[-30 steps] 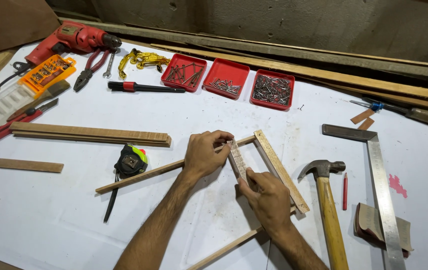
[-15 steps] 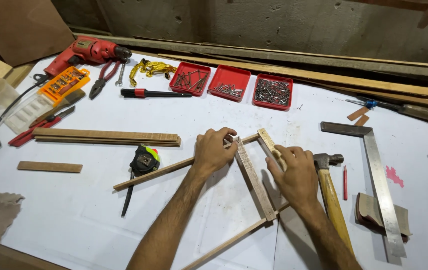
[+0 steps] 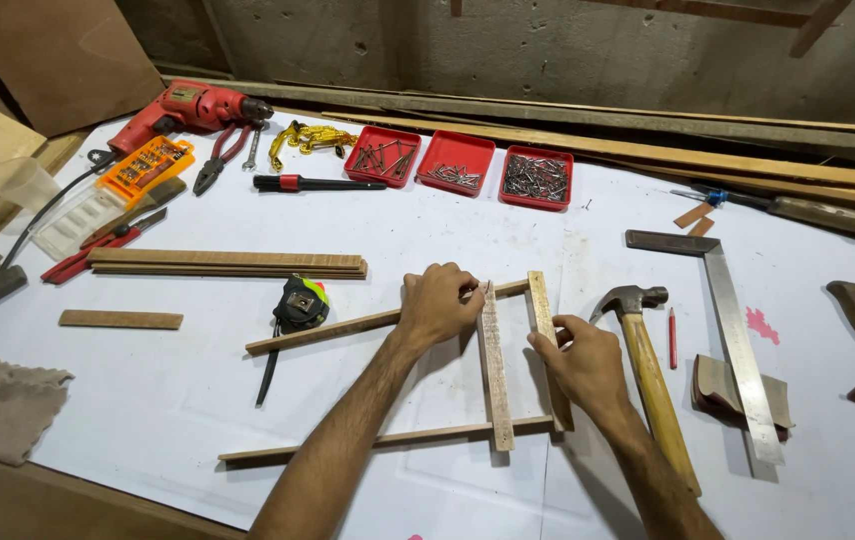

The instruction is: Assembling a small wooden frame using a hammer, nails, and measuring tools on a workbench.

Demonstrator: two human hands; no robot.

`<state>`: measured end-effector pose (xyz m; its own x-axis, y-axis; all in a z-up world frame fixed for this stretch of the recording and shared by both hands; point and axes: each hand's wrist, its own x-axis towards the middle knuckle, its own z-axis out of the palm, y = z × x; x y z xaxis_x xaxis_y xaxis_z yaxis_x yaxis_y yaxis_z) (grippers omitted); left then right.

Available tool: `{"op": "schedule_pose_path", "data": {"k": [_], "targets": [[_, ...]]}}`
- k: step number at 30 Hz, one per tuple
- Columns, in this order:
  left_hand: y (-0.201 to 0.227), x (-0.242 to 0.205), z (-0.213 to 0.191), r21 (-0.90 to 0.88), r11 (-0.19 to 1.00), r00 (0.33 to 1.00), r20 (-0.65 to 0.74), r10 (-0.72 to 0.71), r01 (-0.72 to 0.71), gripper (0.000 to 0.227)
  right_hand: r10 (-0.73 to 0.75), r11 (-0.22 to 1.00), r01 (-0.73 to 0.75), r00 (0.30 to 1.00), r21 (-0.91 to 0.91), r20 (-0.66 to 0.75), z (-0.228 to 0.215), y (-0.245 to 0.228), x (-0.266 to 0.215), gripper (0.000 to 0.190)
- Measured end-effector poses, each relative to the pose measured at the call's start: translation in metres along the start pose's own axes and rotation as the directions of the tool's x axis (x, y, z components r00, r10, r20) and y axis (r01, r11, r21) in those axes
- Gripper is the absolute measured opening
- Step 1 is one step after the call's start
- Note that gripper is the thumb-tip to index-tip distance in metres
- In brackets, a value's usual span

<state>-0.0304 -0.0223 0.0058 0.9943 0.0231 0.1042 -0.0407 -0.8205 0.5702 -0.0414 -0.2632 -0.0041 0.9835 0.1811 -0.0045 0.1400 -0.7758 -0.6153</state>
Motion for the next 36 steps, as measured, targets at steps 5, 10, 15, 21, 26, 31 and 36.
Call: {"op": "schedule_pose_path", "data": {"k": [5, 10, 15, 21, 26, 31, 36], "targets": [[-0.014, -0.011, 0.02, 0.064, 0.982, 0.973, -0.136, 0.186, -0.179, 0.027, 0.002, 1.0, -0.001, 0.999, -0.031, 0.039, -0.011, 0.009, -0.007, 0.045], [-0.006, -0.006, 0.035, 0.094, 0.949, 0.924, -0.218, 0.315, -0.301, 0.025, -0.04, 0.998, 0.041, 0.999, -0.039, 0.019, -0.018, 0.021, -0.015, 0.043], [0.017, -0.003, 0.046, 0.104, 0.924, 0.896, -0.228, 0.382, -0.368, 0.023, 0.132, 0.985, -0.123, 0.989, -0.12, 0.069, -0.047, -0.001, -0.029, 0.043], [0.024, -0.003, 0.047, 0.071, 0.929, 0.909, -0.189, 0.371, -0.364, 0.025, -0.164, 0.91, 0.117, 0.983, -0.398, -0.084, -0.051, 0.0, -0.014, 0.039], [-0.001, -0.014, 0.021, 0.09, 0.925, 0.898, -0.221, 0.381, -0.37, 0.028, -0.507, 0.814, 0.457, 0.86, -0.36, -0.055, -0.025, -0.043, 0.017, 0.033], [-0.053, -0.026, -0.053, 0.21, 0.948, 0.917, -0.273, 0.292, -0.239, 0.032, -0.674, 0.697, 0.672, 0.733, -0.25, 0.091, 0.022, -0.11, 0.03, 0.041], [-0.131, -0.033, -0.102, 0.405, 0.908, 0.935, -0.27, 0.231, -0.107, 0.056, -0.419, 0.775, 0.556, 0.808, -0.3, 0.414, 0.055, -0.125, 0.035, 0.029]]}}
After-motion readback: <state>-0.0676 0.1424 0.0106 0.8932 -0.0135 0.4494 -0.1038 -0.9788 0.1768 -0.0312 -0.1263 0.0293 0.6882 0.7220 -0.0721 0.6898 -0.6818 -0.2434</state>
